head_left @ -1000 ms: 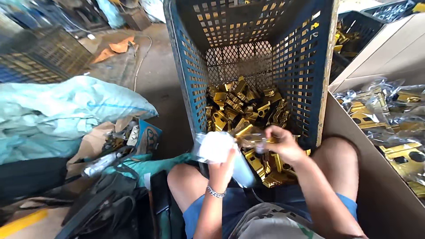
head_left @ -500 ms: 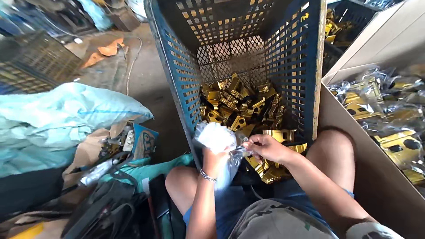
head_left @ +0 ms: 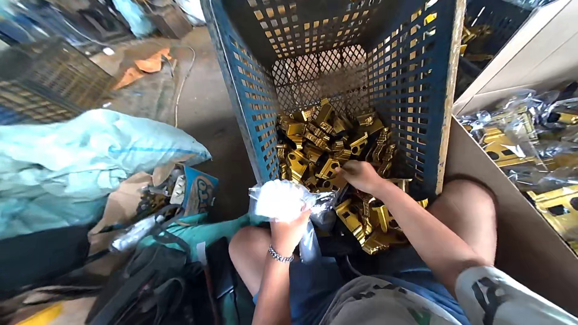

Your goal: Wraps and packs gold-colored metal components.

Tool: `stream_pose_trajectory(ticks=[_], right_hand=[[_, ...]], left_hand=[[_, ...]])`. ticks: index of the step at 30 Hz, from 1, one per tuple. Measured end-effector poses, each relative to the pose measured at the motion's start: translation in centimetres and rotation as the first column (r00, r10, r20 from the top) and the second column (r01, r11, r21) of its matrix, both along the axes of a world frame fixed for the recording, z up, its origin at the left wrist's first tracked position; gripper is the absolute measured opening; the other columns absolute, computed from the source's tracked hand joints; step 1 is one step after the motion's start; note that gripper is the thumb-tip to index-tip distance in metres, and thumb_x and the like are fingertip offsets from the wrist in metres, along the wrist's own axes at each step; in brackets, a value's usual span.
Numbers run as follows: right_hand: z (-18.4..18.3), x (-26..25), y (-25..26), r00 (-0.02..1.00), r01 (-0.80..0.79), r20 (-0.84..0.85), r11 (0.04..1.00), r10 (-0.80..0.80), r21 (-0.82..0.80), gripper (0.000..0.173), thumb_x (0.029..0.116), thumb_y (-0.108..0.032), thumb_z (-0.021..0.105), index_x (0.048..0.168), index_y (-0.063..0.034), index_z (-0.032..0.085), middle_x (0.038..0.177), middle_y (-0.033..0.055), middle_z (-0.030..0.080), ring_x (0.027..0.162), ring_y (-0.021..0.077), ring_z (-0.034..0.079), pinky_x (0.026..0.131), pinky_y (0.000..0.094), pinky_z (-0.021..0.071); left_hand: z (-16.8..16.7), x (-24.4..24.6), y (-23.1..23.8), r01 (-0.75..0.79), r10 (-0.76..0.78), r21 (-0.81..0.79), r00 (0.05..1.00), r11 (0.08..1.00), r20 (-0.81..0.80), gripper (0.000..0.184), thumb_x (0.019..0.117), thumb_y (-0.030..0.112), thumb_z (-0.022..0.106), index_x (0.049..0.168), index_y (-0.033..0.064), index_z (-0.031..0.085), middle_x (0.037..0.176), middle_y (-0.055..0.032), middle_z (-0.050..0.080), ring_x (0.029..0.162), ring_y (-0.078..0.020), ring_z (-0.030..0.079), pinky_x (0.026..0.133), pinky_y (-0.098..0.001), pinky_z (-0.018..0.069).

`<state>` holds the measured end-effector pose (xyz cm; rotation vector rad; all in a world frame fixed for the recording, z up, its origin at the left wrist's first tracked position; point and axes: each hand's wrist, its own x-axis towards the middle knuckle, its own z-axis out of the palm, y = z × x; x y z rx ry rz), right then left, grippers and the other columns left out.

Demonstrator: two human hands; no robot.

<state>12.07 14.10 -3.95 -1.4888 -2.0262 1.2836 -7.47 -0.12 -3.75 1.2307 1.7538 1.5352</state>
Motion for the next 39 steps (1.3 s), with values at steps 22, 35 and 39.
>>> stream_pose_trajectory(ticks=[22, 35, 39], right_hand=[[3.8, 2.5, -5.5, 0.992, 0.056, -0.127, 0.978, -0.03, 0.203, 0.05, 0.0884, -0.02, 0.077, 0.127, 0.0055, 0.058, 0.113, 0.0204, 0.069, 0.105, 0.0245, 0.069, 0.097, 0.0421, 0.0541], [1.4, 0.5, -8.4, 0.995, 0.054, -0.094, 0.916, -0.017, 0.398, 0.041, 0.0887, -0.014, 0.072, 0.12, 0.0109, 0.062, 0.117, 0.0239, 0.068, 0.099, 0.0309, 0.071, 0.088, 0.0463, 0.0587], [1.6, -1.2, -8.3, 0.952, -0.167, 0.282, 0.975, 0.121, 0.144, 0.057, 0.0981, -0.022, 0.064, 0.141, 0.0091, 0.043, 0.147, 0.0296, 0.047, 0.11, 0.0413, 0.067, 0.094, 0.0518, 0.0544]], left_hand=[[2.7, 4.3, 2.0, -0.044, 0.036, 0.001, 0.822, 0.999, 0.568, 0.032, 0.0877, -0.009, 0.068, 0.116, -0.0061, 0.054, 0.092, -0.0057, 0.069, 0.085, -0.0073, 0.068, 0.08, -0.0242, 0.0585], [3.5, 5.9, 1.6, 0.031, -0.013, -0.018, 0.779, 0.999, 0.626, 0.035, 0.0889, -0.008, 0.069, 0.12, -0.0068, 0.054, 0.099, -0.0081, 0.069, 0.094, -0.0098, 0.068, 0.088, -0.0265, 0.0572], [2.1, 5.3, 1.0, 0.092, -0.087, 0.006, 0.913, 0.996, 0.398, 0.034, 0.0856, -0.008, 0.072, 0.115, -0.0122, 0.056, 0.096, -0.0092, 0.07, 0.09, -0.0072, 0.068, 0.086, -0.0241, 0.0577]])
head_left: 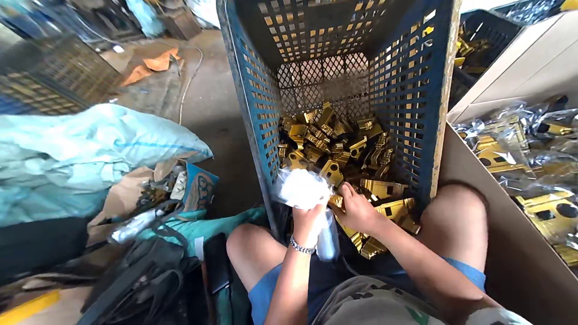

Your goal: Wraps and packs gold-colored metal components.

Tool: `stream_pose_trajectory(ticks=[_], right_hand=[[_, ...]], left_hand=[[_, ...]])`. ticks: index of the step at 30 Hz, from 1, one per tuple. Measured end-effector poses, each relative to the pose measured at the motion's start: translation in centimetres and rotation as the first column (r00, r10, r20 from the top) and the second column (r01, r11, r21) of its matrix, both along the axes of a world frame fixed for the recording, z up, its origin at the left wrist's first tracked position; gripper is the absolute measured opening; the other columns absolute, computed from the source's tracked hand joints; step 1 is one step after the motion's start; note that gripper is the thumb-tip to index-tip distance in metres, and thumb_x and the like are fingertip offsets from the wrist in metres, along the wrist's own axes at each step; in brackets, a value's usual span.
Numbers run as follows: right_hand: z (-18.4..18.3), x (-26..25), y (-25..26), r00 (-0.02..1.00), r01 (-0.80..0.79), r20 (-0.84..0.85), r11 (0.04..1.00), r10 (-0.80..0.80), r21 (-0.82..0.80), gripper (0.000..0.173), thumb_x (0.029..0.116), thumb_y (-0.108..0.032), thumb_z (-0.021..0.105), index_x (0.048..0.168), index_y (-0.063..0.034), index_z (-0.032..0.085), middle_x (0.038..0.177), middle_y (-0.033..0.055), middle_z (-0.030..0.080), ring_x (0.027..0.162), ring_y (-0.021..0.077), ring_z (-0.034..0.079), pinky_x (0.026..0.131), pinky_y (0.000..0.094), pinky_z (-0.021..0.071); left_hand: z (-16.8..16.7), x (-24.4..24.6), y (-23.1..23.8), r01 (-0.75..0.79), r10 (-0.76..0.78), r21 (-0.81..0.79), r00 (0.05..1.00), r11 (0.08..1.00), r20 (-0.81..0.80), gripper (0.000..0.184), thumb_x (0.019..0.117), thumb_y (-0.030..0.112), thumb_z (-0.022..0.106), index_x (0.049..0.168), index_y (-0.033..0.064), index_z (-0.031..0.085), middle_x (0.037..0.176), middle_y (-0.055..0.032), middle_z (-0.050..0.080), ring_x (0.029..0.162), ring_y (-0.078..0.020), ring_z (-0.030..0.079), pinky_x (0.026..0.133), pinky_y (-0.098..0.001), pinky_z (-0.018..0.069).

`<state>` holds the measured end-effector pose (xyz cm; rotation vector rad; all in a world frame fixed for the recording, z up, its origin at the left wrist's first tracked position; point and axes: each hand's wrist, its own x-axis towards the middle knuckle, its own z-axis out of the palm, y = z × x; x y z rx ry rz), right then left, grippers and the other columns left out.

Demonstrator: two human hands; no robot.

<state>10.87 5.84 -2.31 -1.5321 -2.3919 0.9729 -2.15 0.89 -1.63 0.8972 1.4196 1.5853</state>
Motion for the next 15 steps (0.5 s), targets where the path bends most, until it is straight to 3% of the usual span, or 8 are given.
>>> stream_pose_trajectory(ticks=[3, 5, 8, 10, 12, 13, 14, 15], right_hand=[[-0.2, -0.2, 2.1, 0.972, 0.083, -0.189, 0.959, -0.138, -0.272, 0.082, 0.0893, -0.018, 0.076, 0.153, 0.0069, 0.031, 0.154, 0.0299, 0.039, 0.139, 0.0378, 0.047, 0.115, 0.0477, 0.0398], [-0.4, 0.2, 2.2, 0.876, 0.025, -0.424, 0.899, -0.231, -0.438, 0.079, 0.0838, -0.014, 0.082, 0.15, 0.0019, 0.042, 0.146, 0.0218, 0.051, 0.133, 0.0244, 0.054, 0.111, 0.0374, 0.0454], [0.2, 0.9, 1.5, 0.708, 0.031, -0.608, 0.876, -0.359, -0.481, 0.053, 0.0925, -0.017, 0.074, 0.138, 0.0028, 0.057, 0.134, 0.0173, 0.061, 0.119, 0.0173, 0.062, 0.101, 0.0314, 0.0515], [-0.2, 0.6, 1.6, 0.659, 0.196, -0.631, 0.903, -0.41, -0.382, 0.04, 0.092, -0.016, 0.074, 0.125, 0.003, 0.062, 0.119, 0.0142, 0.066, 0.106, 0.0146, 0.064, 0.092, 0.0301, 0.0536], [-0.8, 0.4, 1.8, 0.636, 0.293, -0.654, 0.912, -0.41, -0.288, 0.041, 0.0799, -0.012, 0.073, 0.115, 0.002, 0.057, 0.102, 0.0075, 0.062, 0.089, 0.0076, 0.062, 0.079, 0.0248, 0.0533], [-0.5, 0.7, 1.8, 0.612, 0.304, -0.672, 0.909, -0.416, -0.286, 0.04, 0.0789, -0.01, 0.073, 0.113, 0.0018, 0.055, 0.099, 0.0062, 0.061, 0.087, 0.0068, 0.061, 0.077, 0.0245, 0.0531], [0.0, 1.6, 1.8, 0.538, 0.294, -0.721, 0.899, -0.436, -0.325, 0.034, 0.0851, -0.007, 0.071, 0.113, 0.0024, 0.055, 0.1, 0.0069, 0.061, 0.087, 0.0087, 0.061, 0.079, 0.0265, 0.054], [0.3, 2.9, 1.8, 0.376, 0.26, -0.799, 0.881, -0.469, -0.395, 0.022, 0.0917, -0.004, 0.064, 0.111, 0.0006, 0.055, 0.098, 0.0061, 0.063, 0.086, 0.01, 0.064, 0.078, 0.0279, 0.0571]], left_hand=[[-2.1, -0.7, 0.2, 0.021, 0.004, 0.048, 0.879, 0.999, -0.477, 0.05, 0.0815, 0.014, 0.08, 0.116, -0.017, 0.062, 0.105, -0.0192, 0.072, 0.1, -0.0126, 0.069, 0.094, -0.0288, 0.0548], [-2.9, -1.4, 1.2, -0.097, 0.142, 0.108, 0.811, 0.989, -0.568, 0.066, 0.0752, 0.025, 0.087, 0.118, -0.0182, 0.061, 0.108, -0.024, 0.072, 0.103, -0.0212, 0.071, 0.097, -0.0372, 0.0556], [-2.5, -1.7, 2.0, -0.276, 0.283, 0.077, 0.871, 0.958, -0.401, 0.07, 0.0749, 0.015, 0.089, 0.125, -0.0182, 0.054, 0.114, -0.0225, 0.068, 0.107, -0.0168, 0.067, 0.099, -0.0318, 0.0534], [-1.2, 0.1, 1.0, -0.176, 0.179, 0.043, 0.901, 0.983, -0.396, 0.062, 0.0774, 0.012, 0.087, 0.122, -0.0185, 0.057, 0.111, -0.022, 0.069, 0.105, -0.0152, 0.067, 0.098, -0.0297, 0.0533], [-0.9, 2.0, 0.1, -0.02, 0.061, 0.118, 0.933, 0.993, -0.355, 0.053, 0.0768, 0.01, 0.085, 0.115, -0.0176, 0.06, 0.105, -0.0164, 0.072, 0.099, -0.0073, 0.068, 0.094, -0.0227, 0.0546], [-0.9, 2.3, 0.1, 0.013, 0.034, 0.162, 0.959, 0.987, -0.28, 0.05, 0.0773, 0.007, 0.083, 0.114, -0.0176, 0.059, 0.102, -0.0131, 0.072, 0.096, -0.0042, 0.068, 0.091, -0.0205, 0.0555], [-0.7, 2.1, 0.2, 0.015, 0.013, 0.168, 0.985, 0.986, -0.17, 0.048, 0.0798, 0.004, 0.08, 0.116, -0.0177, 0.057, 0.101, -0.0114, 0.071, 0.094, -0.0049, 0.069, 0.089, -0.022, 0.057], [-0.5, 1.4, 0.3, 0.001, 0.007, 0.156, 0.999, 0.988, -0.05, 0.045, 0.0826, 0.001, 0.075, 0.118, -0.0163, 0.054, 0.099, -0.0097, 0.071, 0.091, -0.0068, 0.07, 0.086, -0.0247, 0.059]])
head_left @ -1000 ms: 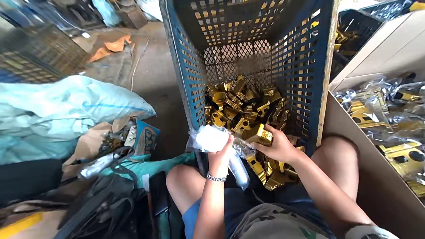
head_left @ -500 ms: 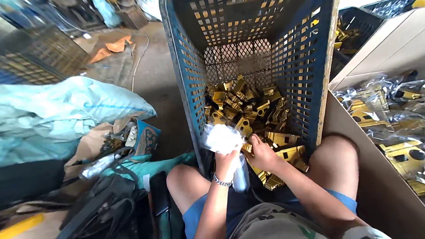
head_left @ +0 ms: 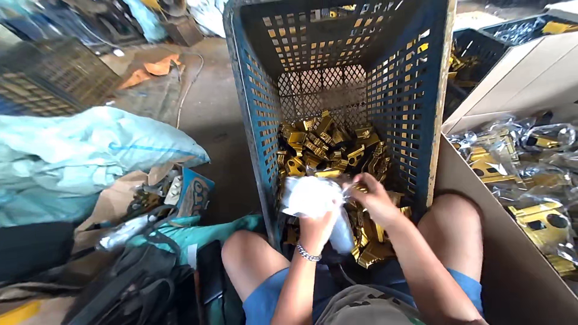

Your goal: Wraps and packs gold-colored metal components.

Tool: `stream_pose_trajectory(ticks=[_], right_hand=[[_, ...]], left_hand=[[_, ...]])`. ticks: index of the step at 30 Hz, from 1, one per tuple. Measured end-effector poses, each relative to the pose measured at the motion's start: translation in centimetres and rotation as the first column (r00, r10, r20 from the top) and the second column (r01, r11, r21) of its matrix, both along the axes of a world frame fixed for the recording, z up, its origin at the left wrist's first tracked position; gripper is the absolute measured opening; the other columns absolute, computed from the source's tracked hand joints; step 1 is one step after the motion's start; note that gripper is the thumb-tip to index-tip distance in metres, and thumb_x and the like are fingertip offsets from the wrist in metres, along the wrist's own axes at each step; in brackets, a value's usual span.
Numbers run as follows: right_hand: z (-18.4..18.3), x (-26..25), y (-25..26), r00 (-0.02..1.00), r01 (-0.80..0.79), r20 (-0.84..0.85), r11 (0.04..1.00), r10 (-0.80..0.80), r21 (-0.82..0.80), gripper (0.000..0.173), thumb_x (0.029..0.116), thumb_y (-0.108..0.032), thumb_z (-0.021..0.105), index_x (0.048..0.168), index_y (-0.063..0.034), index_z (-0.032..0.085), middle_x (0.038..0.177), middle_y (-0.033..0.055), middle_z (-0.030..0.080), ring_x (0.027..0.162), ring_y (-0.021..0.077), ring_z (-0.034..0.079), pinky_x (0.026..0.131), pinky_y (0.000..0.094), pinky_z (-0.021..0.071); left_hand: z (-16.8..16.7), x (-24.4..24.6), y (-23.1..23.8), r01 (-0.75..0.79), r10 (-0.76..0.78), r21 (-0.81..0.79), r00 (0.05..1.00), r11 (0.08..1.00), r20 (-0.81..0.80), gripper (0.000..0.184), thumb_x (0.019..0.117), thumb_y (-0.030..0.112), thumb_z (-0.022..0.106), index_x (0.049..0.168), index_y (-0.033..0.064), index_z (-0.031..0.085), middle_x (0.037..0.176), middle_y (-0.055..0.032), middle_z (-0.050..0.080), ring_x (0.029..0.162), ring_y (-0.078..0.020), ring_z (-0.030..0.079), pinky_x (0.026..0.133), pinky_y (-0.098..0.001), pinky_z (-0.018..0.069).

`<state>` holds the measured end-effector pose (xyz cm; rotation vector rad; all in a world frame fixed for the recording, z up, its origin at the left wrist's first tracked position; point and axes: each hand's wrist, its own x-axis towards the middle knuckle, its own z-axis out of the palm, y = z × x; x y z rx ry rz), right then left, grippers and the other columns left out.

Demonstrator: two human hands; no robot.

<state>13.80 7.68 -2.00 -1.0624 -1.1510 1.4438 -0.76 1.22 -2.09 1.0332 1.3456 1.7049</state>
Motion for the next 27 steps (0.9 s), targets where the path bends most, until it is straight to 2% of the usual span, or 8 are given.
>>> stream_pose_trajectory(ticks=[2, 4, 7, 11, 14, 17, 23, 27], right_hand=[[-0.1, 3.1, 0.4, 0.768, 0.081, -0.634, 0.996, -0.087, -0.038, 0.017, 0.1001, -0.016, 0.048, 0.103, -0.0074, 0.062, 0.092, 0.0079, 0.072, 0.08, 0.016, 0.071, 0.07, 0.0323, 0.0619], [0.1, 4.6, 1.5, 0.419, 0.088, -0.908, 0.995, 0.0, 0.041, 0.041, 0.1023, -0.042, 0.049, 0.099, -0.0089, 0.072, 0.088, 0.0087, 0.074, 0.079, 0.0195, 0.073, 0.073, 0.0349, 0.0618], [1.1, 2.4, 0.6, 0.955, -0.112, -0.276, 0.994, 0.107, -0.004, 0.054, 0.1104, -0.044, 0.02, 0.11, -0.011, 0.062, 0.095, 0.0006, 0.071, 0.086, 0.0106, 0.068, 0.077, 0.0295, 0.0574], [2.6, -0.4, -0.2, 0.911, -0.357, 0.214, 0.934, 0.353, -0.018, 0.014, 0.1008, -0.011, 0.061, 0.103, 0.001, 0.067, 0.088, 0.0011, 0.069, 0.079, 0.0062, 0.067, 0.078, 0.026, 0.0591], [2.3, -0.1, -0.4, 0.882, -0.393, 0.242, 0.914, 0.405, -0.096, 0.02, 0.1061, -0.017, 0.054, 0.093, -0.0045, 0.061, 0.071, -0.0046, 0.058, 0.06, 0.0044, 0.058, 0.064, 0.0232, 0.0547], [2.0, 0.0, -0.8, 0.856, -0.461, 0.206, 0.88, 0.475, -0.116, 0.015, 0.1031, -0.015, 0.059, 0.095, -0.0029, 0.062, 0.076, -0.0028, 0.066, 0.068, 0.0066, 0.067, 0.073, 0.0264, 0.0592], [2.6, 0.2, -0.7, 0.946, -0.322, -0.095, 0.929, 0.309, -0.184, 0.037, 0.1101, -0.016, 0.039, 0.076, -0.012, 0.054, 0.055, -0.0074, 0.05, 0.047, 0.0051, 0.05, 0.054, 0.023, 0.0504], [1.1, 0.7, -0.4, 0.892, -0.386, -0.314, 0.909, 0.325, -0.157, 0.038, 0.1106, -0.018, 0.028, 0.113, -0.0037, 0.063, 0.102, 0.006, 0.072, 0.092, 0.0146, 0.071, 0.087, 0.033, 0.0592]], left_hand=[[1.0, -1.9, 0.1, -0.003, 0.011, -0.052, 0.989, 0.999, 0.147, 0.038, 0.0887, 0.0, 0.065, 0.123, -0.0106, 0.051, 0.1, -0.006, 0.07, 0.092, -0.0079, 0.07, 0.086, -0.0272, 0.0604], [1.6, -2.9, 0.4, -0.012, 0.025, -0.106, 0.993, 0.994, 0.118, 0.043, 0.0881, -0.002, 0.068, 0.126, -0.0102, 0.049, 0.104, -0.0073, 0.068, 0.097, -0.0063, 0.068, 0.089, -0.0246, 0.0581], [0.6, -2.0, 0.9, 0.009, -0.025, -0.16, 0.995, 0.987, -0.092, 0.059, 0.0786, 0.002, 0.081, 0.127, -0.0143, 0.052, 0.109, -0.013, 0.068, 0.1, -0.0064, 0.066, 0.092, -0.0225, 0.0556], [0.1, -0.9, 1.0, 0.119, -0.13, -0.081, 0.982, 0.99, -0.137, 0.061, 0.0723, 0.005, 0.087, 0.122, -0.0131, 0.056, 0.107, -0.0112, 0.07, 0.1, -0.0071, 0.067, 0.093, -0.024, 0.0562], [0.5, -2.0, 0.7, 0.114, -0.126, -0.112, 0.986, 0.987, -0.108, 0.061, 0.0778, 0.003, 0.082, 0.13, -0.0107, 0.054, 0.11, -0.0099, 0.07, 0.099, -0.0072, 0.069, 0.091, -0.0248, 0.0578], [0.0, -2.3, 0.5, 0.103, -0.117, -0.137, 0.988, 0.985, -0.096, 0.049, 0.0834, 0.001, 0.077, 0.125, -0.011, 0.054, 0.102, -0.0079, 0.069, 0.089, -0.0057, 0.068, 0.083, -0.0233, 0.0589], [-0.8, -3.7, 0.3, 0.154, -0.175, -0.085, 0.854, 0.984, -0.491, 0.065, 0.0739, 0.029, 0.089, 0.116, -0.0128, 0.062, 0.105, -0.0121, 0.073, 0.101, -0.0053, 0.069, 0.095, -0.0235, 0.0545], [-0.8, -3.4, 0.3, 0.196, -0.222, -0.118, 0.937, 0.973, -0.271, 0.074, 0.0652, 0.016, 0.093, 0.123, -0.0112, 0.056, 0.108, -0.0074, 0.071, 0.102, -0.0041, 0.068, 0.094, -0.0224, 0.0564]])
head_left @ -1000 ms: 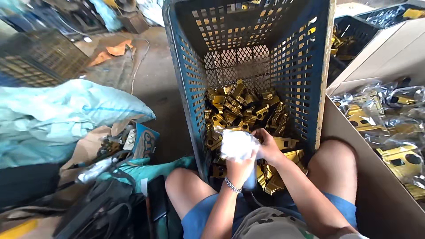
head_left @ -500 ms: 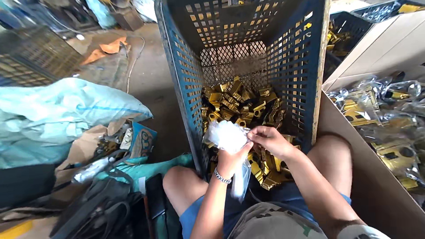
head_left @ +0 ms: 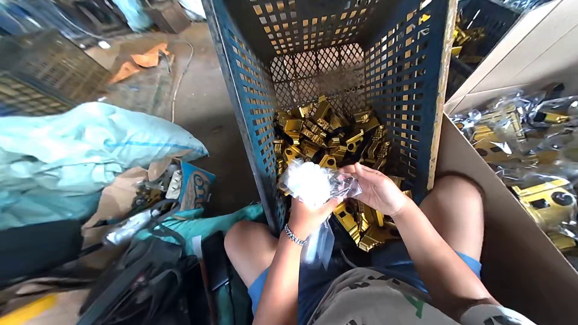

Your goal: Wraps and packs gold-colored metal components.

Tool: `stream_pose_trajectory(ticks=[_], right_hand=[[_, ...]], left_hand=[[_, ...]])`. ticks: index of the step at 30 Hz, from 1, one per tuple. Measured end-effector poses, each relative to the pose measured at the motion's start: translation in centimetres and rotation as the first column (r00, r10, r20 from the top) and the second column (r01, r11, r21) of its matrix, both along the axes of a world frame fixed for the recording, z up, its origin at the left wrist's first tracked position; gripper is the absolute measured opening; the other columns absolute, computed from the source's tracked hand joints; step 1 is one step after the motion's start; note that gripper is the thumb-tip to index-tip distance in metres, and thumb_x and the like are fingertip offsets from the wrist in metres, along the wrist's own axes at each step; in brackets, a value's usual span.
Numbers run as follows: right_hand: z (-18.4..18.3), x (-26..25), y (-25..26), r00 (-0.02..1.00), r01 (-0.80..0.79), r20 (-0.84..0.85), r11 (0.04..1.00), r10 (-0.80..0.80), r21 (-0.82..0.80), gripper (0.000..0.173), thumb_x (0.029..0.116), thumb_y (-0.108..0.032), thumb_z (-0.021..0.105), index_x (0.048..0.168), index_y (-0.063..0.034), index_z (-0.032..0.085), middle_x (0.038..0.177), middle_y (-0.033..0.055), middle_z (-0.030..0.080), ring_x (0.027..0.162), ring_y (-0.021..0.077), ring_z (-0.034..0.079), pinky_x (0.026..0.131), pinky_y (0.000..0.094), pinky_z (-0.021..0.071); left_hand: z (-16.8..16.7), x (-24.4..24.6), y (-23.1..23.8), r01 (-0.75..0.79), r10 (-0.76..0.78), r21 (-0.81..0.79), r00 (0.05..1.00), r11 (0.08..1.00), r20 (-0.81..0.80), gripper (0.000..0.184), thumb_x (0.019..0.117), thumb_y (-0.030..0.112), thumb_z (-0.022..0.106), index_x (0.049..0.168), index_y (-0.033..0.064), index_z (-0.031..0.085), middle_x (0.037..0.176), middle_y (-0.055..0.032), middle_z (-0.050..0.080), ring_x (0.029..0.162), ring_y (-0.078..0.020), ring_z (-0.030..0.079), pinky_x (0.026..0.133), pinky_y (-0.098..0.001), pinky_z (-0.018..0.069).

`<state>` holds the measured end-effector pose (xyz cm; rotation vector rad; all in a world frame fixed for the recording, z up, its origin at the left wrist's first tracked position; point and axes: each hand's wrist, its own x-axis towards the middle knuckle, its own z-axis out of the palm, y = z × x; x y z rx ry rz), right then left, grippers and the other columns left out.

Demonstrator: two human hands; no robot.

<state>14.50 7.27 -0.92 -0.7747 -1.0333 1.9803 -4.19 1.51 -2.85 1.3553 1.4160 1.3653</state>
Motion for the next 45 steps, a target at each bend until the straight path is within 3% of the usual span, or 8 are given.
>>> stream_pose_trajectory(ticks=[5, 13, 18, 23, 30, 36, 42, 45], right_hand=[[-1.5, -1.0, -0.9, 0.953, -0.051, 0.303, 0.986, 0.001, 0.159, 0.015, 0.0957, -0.003, 0.06, 0.109, 0.0017, 0.065, 0.095, 0.0011, 0.07, 0.086, 0.0068, 0.067, 0.082, 0.0265, 0.0587], [-0.9, -0.6, -1.4, 0.929, -0.108, 0.361, 0.993, 0.082, 0.052, 0.027, 0.1049, -0.013, 0.054, 0.126, 0.0046, 0.054, 0.108, 0.0078, 0.065, 0.091, 0.0125, 0.068, 0.086, 0.031, 0.059], [-1.6, -0.2, -0.5, 0.898, -0.066, 0.441, 0.989, 0.0, 0.134, 0.011, 0.1014, -0.005, 0.057, 0.106, 0.002, 0.064, 0.089, 0.0011, 0.066, 0.077, 0.0069, 0.065, 0.077, 0.0248, 0.0572], [-1.0, 0.1, -0.9, 0.877, -0.185, 0.476, 0.959, 0.064, 0.213, 0.034, 0.0986, -0.015, 0.064, 0.126, 0.0051, 0.061, 0.125, 0.0124, 0.063, 0.101, 0.0113, 0.067, 0.09, 0.0272, 0.0576], [0.7, 0.0, -0.6, 0.802, -0.267, 0.596, 0.909, 0.026, 0.32, 0.032, 0.1025, -0.015, 0.059, 0.127, 0.0056, 0.063, 0.121, 0.0137, 0.067, 0.105, 0.0069, 0.065, 0.096, 0.024, 0.0523], [0.2, -1.2, -0.4, 0.703, -0.278, 0.678, 0.795, -0.214, 0.539, 0.03, 0.1045, -0.013, 0.052, 0.107, 0.0085, 0.072, 0.095, 0.017, 0.072, 0.087, 0.0145, 0.067, 0.084, 0.0314, 0.0531], [1.3, 0.3, 0.1, 0.854, -0.254, 0.514, 0.929, 0.085, 0.268, 0.01, 0.1, -0.01, 0.063, 0.1, -0.0003, 0.064, 0.079, -0.0034, 0.066, 0.069, 0.0019, 0.065, 0.071, 0.0213, 0.0568], [1.5, -0.1, 0.5, 0.875, -0.049, 0.471, 0.949, -0.11, 0.312, 0.02, 0.0918, -0.011, 0.074, 0.083, -0.0082, 0.056, 0.066, -0.0056, 0.061, 0.054, 0.0032, 0.059, 0.056, 0.0207, 0.0527]], left_hand=[[-0.9, 1.2, -0.4, 0.027, -0.029, 0.043, 0.998, 0.999, 0.054, 0.069, 0.069, 0.008, 0.089, 0.124, -0.017, 0.054, 0.11, -0.0135, 0.072, 0.103, -0.0082, 0.069, 0.095, -0.025, 0.0567], [-0.1, 1.0, 0.0, -0.147, 0.148, -0.015, 0.989, 0.989, 0.022, 0.05, 0.0796, 0.002, 0.08, 0.12, -0.0158, 0.056, 0.106, -0.012, 0.07, 0.099, -0.0035, 0.067, 0.092, -0.0202, 0.0553], [0.4, 1.4, 0.2, -0.221, 0.239, -0.095, 0.934, 0.971, 0.267, 0.042, 0.0816, -0.007, 0.075, 0.119, -0.0123, 0.055, 0.1, -0.0095, 0.072, 0.093, -0.008, 0.07, 0.089, -0.0254, 0.0589], [-0.6, 1.4, 0.0, -0.157, 0.164, 0.079, 0.983, 0.984, -0.085, 0.051, 0.0766, 0.005, 0.082, 0.117, -0.0172, 0.059, 0.106, -0.0158, 0.071, 0.1, -0.005, 0.067, 0.094, -0.0205, 0.0537], [-0.5, 1.5, 0.8, -0.098, 0.201, 0.231, 0.851, 0.968, -0.485, 0.027, 0.0829, 0.01, 0.072, 0.1, -0.0106, 0.072, 0.093, -0.0228, 0.074, 0.091, -0.0313, 0.074, 0.084, -0.0474, 0.0582], [0.0, 2.4, 1.1, -0.103, 0.141, 0.213, 0.976, 0.972, -0.168, 0.034, 0.0854, 0.005, 0.073, 0.109, -0.0167, 0.063, 0.1, -0.0174, 0.071, 0.095, -0.0069, 0.068, 0.091, -0.0216, 0.0542], [-1.4, -1.2, 2.4, -0.345, 0.461, 0.324, 0.778, 0.881, -0.427, 0.039, 0.0855, 0.011, 0.073, 0.11, -0.0177, 0.067, 0.104, -0.0314, 0.071, 0.101, -0.0397, 0.071, 0.094, -0.052, 0.0542], [-0.2, -1.0, 1.9, -0.501, 0.535, 0.23, 0.837, 0.834, -0.116, 0.057, 0.0833, 0.018, 0.081, 0.12, -0.0194, 0.059, 0.11, -0.0231, 0.07, 0.106, -0.0211, 0.069, 0.098, -0.0343, 0.0536]])
